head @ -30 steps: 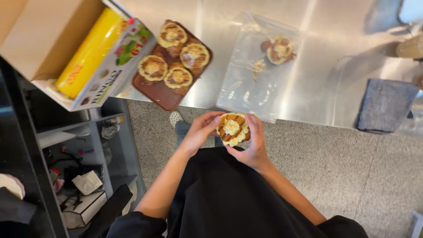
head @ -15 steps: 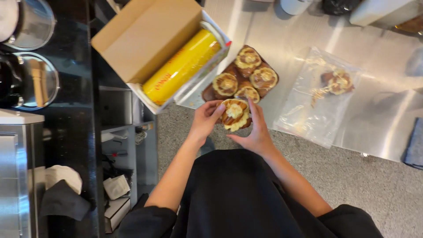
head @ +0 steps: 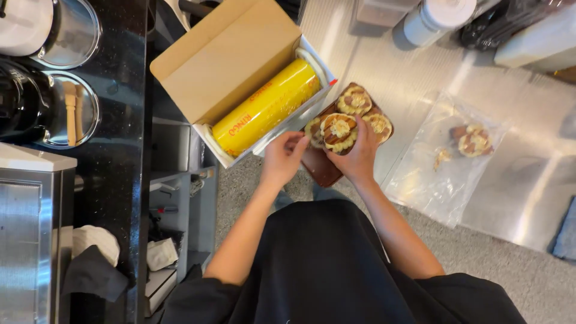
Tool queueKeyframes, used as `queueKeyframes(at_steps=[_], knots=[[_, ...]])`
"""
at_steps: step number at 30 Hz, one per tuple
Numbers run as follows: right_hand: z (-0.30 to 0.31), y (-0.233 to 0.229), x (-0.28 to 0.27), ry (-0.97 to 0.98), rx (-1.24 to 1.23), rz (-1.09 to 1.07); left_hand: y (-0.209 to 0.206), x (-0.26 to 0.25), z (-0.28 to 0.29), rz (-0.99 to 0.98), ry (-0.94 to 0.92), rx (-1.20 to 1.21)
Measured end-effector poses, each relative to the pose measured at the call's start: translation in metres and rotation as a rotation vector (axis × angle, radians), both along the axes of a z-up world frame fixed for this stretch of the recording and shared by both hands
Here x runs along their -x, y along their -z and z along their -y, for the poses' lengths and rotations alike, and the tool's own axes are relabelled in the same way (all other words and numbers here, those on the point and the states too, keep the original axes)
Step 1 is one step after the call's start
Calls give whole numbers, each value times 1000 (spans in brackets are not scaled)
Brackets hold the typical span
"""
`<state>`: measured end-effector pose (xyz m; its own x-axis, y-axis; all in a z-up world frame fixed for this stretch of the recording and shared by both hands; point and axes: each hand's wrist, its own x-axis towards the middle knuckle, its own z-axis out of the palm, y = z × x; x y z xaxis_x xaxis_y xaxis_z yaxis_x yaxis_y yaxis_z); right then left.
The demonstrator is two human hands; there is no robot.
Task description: Wrapping cinnamon rolls with plastic film and placing them in a cardboard delivery box.
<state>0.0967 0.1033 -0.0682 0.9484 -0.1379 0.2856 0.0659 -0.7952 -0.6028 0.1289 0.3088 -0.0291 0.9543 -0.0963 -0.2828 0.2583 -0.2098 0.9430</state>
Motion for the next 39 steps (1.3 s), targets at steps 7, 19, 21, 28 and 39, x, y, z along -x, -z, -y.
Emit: queueKeyframes(at_steps=[7,19,21,28,39], knots=[[21,35,-20,64,113,-119,-19,-7,-31,265,-197,-283],[28,-18,-26,-89,180,-9,-28,17,-47,152,-413,-271],[25,-37,-32,-133,108,189,-38,24,-55,137,-508,-429],[5,-53,-139,-382,-255,-147,-44,18,-81,105,-687,-697],[-9,-29,-179,-280,-618,-1000,6,10,-81,-372,-654,-41]])
